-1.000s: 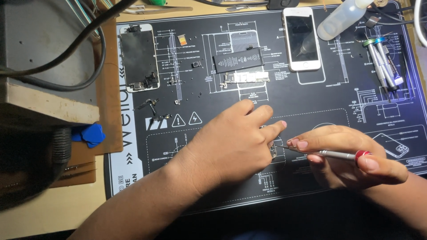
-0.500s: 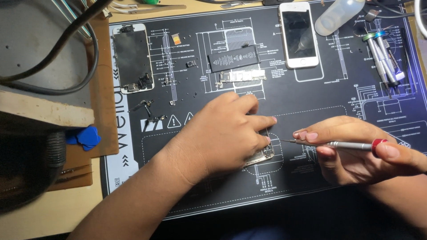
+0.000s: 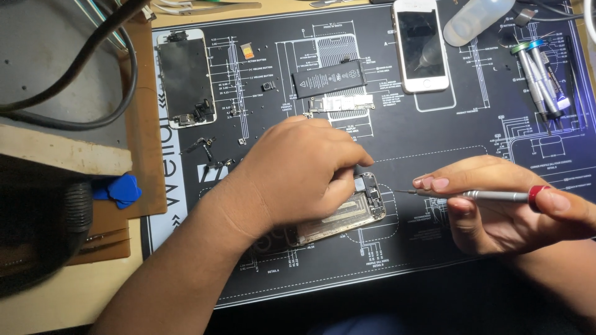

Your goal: Disassembling a mobile phone by removing internal screws and components using a precision screwdriver.

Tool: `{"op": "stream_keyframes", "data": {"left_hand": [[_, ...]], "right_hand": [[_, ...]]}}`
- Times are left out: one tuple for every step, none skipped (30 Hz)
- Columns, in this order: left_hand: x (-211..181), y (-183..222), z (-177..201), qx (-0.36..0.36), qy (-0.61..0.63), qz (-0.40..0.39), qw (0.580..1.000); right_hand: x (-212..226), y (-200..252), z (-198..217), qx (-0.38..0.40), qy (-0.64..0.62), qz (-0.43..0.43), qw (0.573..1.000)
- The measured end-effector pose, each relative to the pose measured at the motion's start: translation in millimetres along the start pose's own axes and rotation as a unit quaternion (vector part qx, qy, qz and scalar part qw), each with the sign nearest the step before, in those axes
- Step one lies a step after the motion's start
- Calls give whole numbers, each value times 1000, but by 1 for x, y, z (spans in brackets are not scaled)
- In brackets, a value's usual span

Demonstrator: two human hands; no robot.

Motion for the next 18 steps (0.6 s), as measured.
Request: {"op": "stream_keyframes", "data": {"left_hand": [[-1, 0, 4, 0, -1, 1, 1000], [1, 0, 7, 5, -8, 34, 999], [2, 1, 11, 11, -15, 67, 998], [-1, 1, 15, 10, -16, 67, 998], [0, 1, 16, 62, -28, 124, 990], [0, 3, 18, 114, -39, 180, 976], [-3, 3, 20, 114, -40, 179, 976], [-5, 3, 20, 156, -55, 201, 965], [-7, 4, 20, 198, -70, 223, 952], [-7, 2, 20, 198, -70, 221, 952], [-7, 1, 19, 212, -67, 231, 947], [-7, 0, 19, 224, -65, 242, 942], [-5, 1, 17, 224, -66, 242, 942], [-3, 1, 16, 215, -63, 235, 946], [-1, 1, 15, 206, -59, 228, 950], [-2, 1, 16, 205, -61, 227, 950], [-3, 1, 17, 209, -57, 222, 951], [-4, 1, 19, 212, -54, 217, 951]], "right_hand": [[0, -12, -10, 1, -1, 1, 1000], [8, -23, -17, -64, 94, 133, 985], [16, -32, -26, -130, 184, 258, 939], [15, -33, -25, -130, 184, 259, 939], [14, -33, -22, -150, 192, 262, 934], [14, -34, -20, -170, 200, 265, 928], [14, -33, -21, -170, 200, 266, 927], [14, -32, -21, -183, 216, 253, 925], [14, -31, -20, -195, 231, 240, 922], [15, -32, -19, -197, 233, 240, 922], [16, -33, -19, -199, 254, 249, 913], [17, -35, -19, -201, 272, 258, 905], [16, -32, -16, -201, 272, 259, 905], [13, -31, -15, -185, 297, 243, 905], [11, -30, -13, -169, 322, 226, 904], [12, -30, -13, -170, 323, 228, 903], [12, -30, -12, -169, 323, 206, 908], [12, -31, -11, -168, 323, 184, 913]]}}
Point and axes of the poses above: each hand's wrist, its own y-axis away from the middle knuckle, its own z-axis out of the back of the hand, x = y × z, the point moved 3 cm from there along -y, towards the middle knuckle, and after that the axes turned 3 degrees about -z, right-handed, at the moved point
